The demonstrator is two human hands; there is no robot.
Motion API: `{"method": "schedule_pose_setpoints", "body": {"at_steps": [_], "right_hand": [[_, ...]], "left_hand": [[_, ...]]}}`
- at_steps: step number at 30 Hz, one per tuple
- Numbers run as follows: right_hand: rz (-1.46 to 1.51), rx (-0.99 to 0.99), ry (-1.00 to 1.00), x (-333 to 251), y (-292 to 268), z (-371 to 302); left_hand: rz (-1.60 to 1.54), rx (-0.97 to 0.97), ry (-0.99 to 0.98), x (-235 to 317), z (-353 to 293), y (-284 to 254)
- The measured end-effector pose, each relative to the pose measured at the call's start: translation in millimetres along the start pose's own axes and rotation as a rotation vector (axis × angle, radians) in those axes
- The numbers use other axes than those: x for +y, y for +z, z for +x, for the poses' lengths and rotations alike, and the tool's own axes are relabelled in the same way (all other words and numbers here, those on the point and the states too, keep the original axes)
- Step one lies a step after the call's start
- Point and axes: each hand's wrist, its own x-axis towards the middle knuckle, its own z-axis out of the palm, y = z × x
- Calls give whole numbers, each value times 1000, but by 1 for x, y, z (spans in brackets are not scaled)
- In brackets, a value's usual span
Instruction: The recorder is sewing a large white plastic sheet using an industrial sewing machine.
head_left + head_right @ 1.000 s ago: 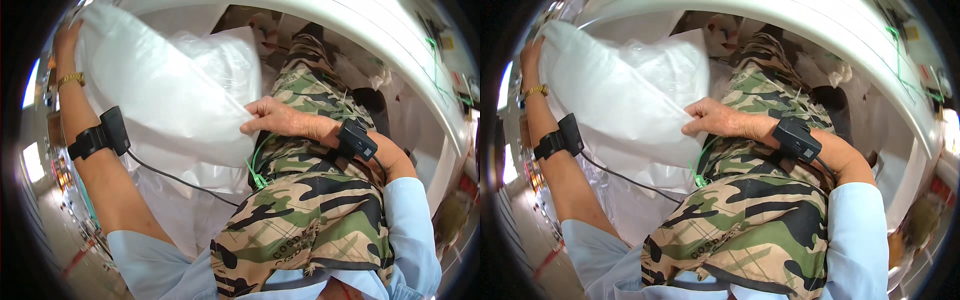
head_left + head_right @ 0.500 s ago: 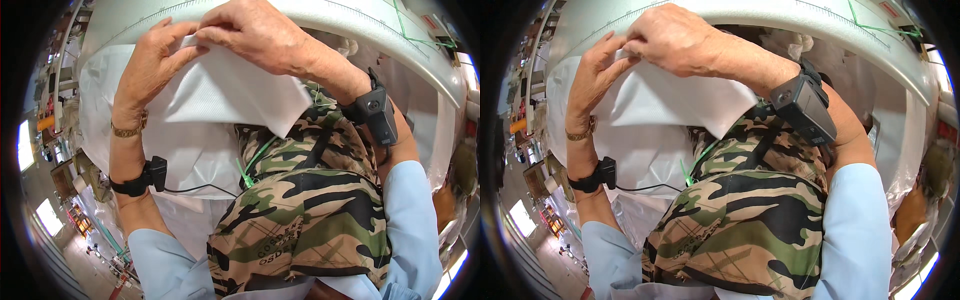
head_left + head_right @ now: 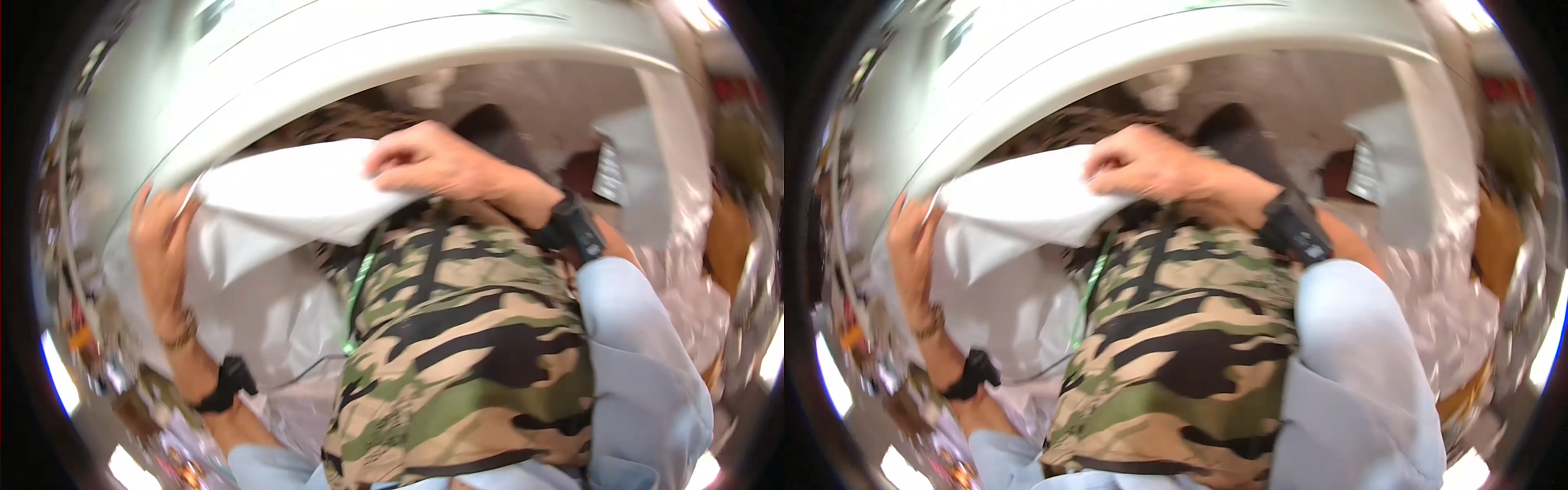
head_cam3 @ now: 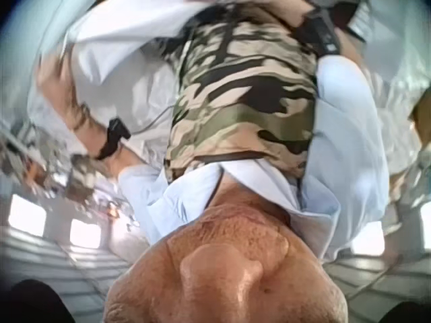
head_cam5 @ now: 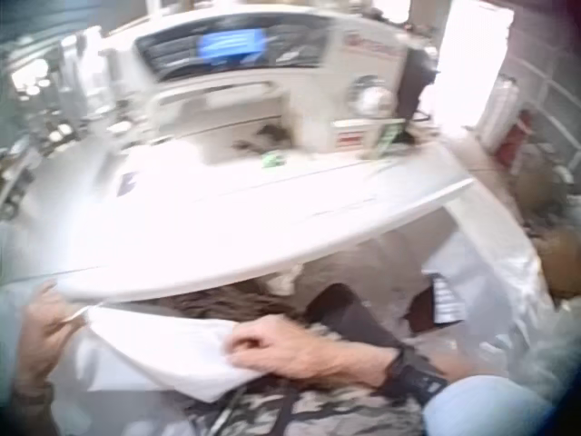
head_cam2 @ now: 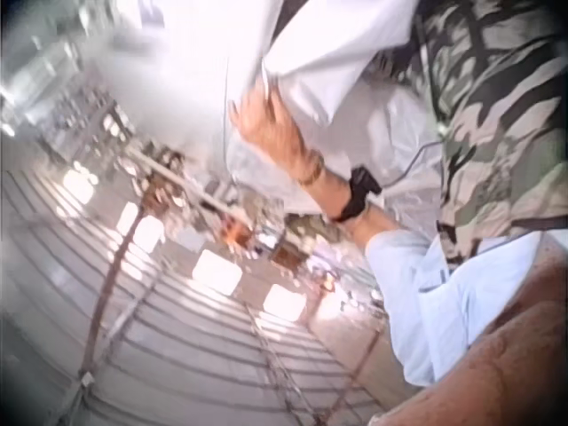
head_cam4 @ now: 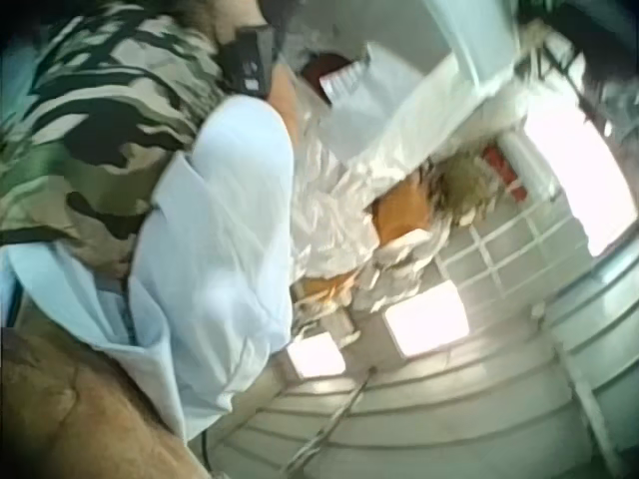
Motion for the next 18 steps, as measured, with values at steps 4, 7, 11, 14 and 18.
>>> {"method": "schedule_pose_setpoints", "body": {"at_steps": [4, 7, 11, 14, 18], "right_hand": [[-262, 112, -140, 10, 19, 14], [-587, 249, -354, 20, 8, 17], [-540, 251, -477, 17, -9, 13], [-580, 194, -625, 5, -19, 9], [-700, 37, -664, 15, -40, -2]], "left_hand": [[-84, 63, 33, 22, -20, -7], [-2, 43, 151, 63, 5, 1], [46, 3, 256, 118, 4, -3], [72, -36, 234, 138, -12, -4], [108, -90, 209, 157, -20, 0]]}}
